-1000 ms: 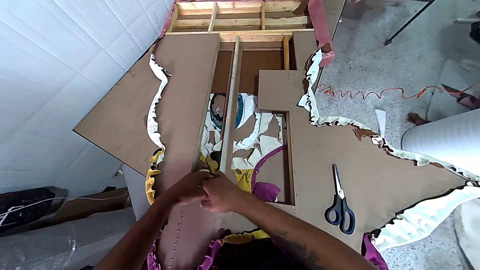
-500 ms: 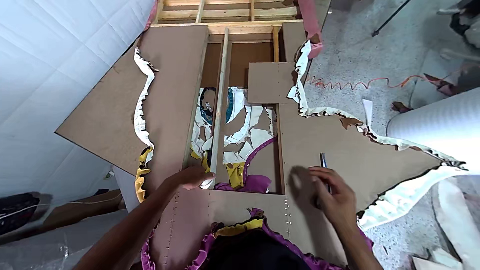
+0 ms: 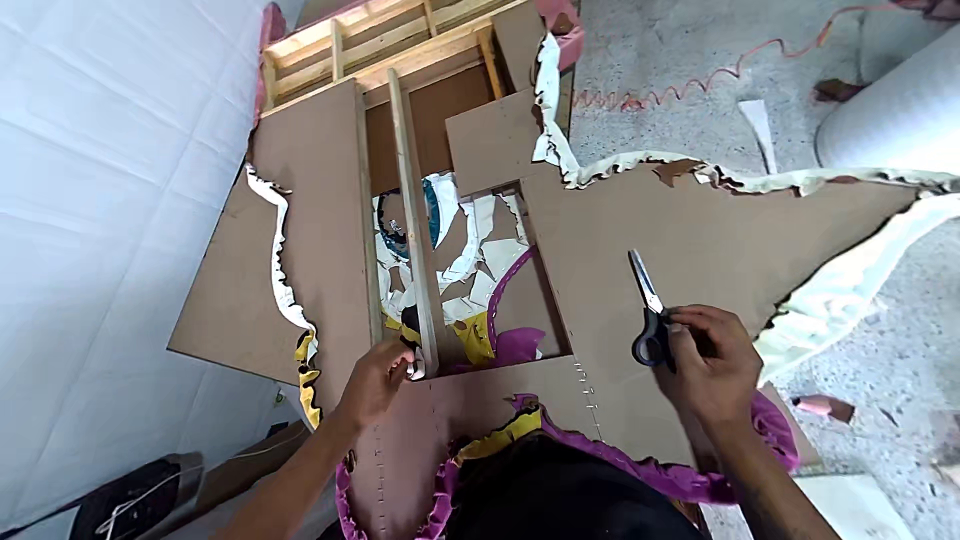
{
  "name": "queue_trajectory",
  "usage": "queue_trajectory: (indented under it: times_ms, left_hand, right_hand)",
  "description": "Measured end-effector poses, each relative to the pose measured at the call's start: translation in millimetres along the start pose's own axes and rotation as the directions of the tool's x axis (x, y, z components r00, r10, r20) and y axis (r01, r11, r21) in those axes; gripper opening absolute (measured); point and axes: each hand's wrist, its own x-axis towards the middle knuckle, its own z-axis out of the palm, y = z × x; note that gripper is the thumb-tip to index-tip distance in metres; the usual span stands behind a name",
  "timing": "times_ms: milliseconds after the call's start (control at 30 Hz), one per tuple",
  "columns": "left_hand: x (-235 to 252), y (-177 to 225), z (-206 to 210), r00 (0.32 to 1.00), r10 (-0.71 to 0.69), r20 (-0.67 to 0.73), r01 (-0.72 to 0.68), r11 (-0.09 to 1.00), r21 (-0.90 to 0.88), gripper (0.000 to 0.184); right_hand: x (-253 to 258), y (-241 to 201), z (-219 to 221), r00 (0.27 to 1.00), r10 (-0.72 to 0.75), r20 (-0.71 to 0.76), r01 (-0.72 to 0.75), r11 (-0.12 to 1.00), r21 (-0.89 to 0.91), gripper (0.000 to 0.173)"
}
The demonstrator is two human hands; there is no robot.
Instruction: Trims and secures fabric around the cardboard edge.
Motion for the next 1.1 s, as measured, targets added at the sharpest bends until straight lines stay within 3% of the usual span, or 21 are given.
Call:
queue_trajectory:
  times_ms: [133, 267, 400, 667, 733, 767, 833, 900, 967, 1033, 1100]
  left_hand:
    - [-7.6, 15.2, 5.0, 0.950, -0.130, 0.284, 0.099, 0.987, 0.123, 0.050]
    - [10.4, 23.1, 9.5, 0.911, -0.251, 0.326, 0.176, 0.954, 0.242, 0.063]
    - [31.2, 15.2, 11.5, 0.831, -0.333, 0.446, 0.259, 0.940, 0.220, 0.075]
    - [49.4, 15.4, 17.6, 0.680, -0.330, 0.655, 0.267, 0.943, 0.198, 0.086]
    - [34.6, 8.3, 23.0, 0.748, -0.268, 0.608, 0.247, 0.962, 0.120, 0.084]
    - [21.9, 0.4, 26.4, 0.823, -0.230, 0.520, 0.240, 0.969, 0.049, 0.077]
    - [-10.6, -10.3, 40.5, 0.959, -0.192, 0.207, 0.225, 0.963, -0.148, 0.049]
    - [-34.5, -10.0, 52.2, 0.970, -0.173, -0.169, 0.127, 0.958, -0.256, 0.027]
    - [-46.7, -8.7, 56.9, 0.916, -0.085, -0.392, 0.059, 0.995, -0.079, 0.028]
    - [-58.1, -1.0, 59.6, 0.914, -0.013, -0.405, 0.050, 0.995, 0.081, 0.025]
    - [-60.4, 9.0, 58.6, 0.954, -0.048, -0.298, 0.105, 0.978, 0.180, 0.041]
  right_hand:
    - [-1.4, 1.4, -1.5, 1.000, -0.002, -0.009, 0.002, 1.000, 0.011, 0.019]
    - [-1.1, -1.3, -0.5, 1.000, 0.015, -0.022, -0.014, 0.999, 0.034, 0.019]
    - [-0.8, 1.9, -2.4, 0.999, 0.025, -0.029, -0.024, 0.999, 0.029, 0.017]
    - [0.8, 10.8, -0.8, 1.000, 0.022, 0.005, -0.022, 0.999, -0.029, 0.014]
    - [-0.2, 11.9, -0.8, 0.999, 0.025, 0.032, -0.023, 0.998, -0.056, 0.014]
    - [1.3, 12.3, 1.5, 0.999, 0.022, 0.044, -0.019, 0.998, -0.063, 0.014]
    - [2.6, 13.1, 3.5, 0.998, 0.017, 0.058, -0.012, 0.995, -0.097, 0.014]
    - [2.4, 13.3, 6.1, 0.998, 0.006, 0.057, 0.002, 0.990, -0.138, 0.014]
    - [1.1, 13.7, 7.0, 0.998, 0.000, 0.067, 0.013, 0.980, -0.198, 0.018]
    - [2.1, 12.5, 5.9, 0.996, -0.007, 0.089, 0.030, 0.965, -0.261, 0.026]
    - [5.4, 10.9, 7.3, 0.995, -0.019, 0.100, 0.050, 0.948, -0.314, 0.034]
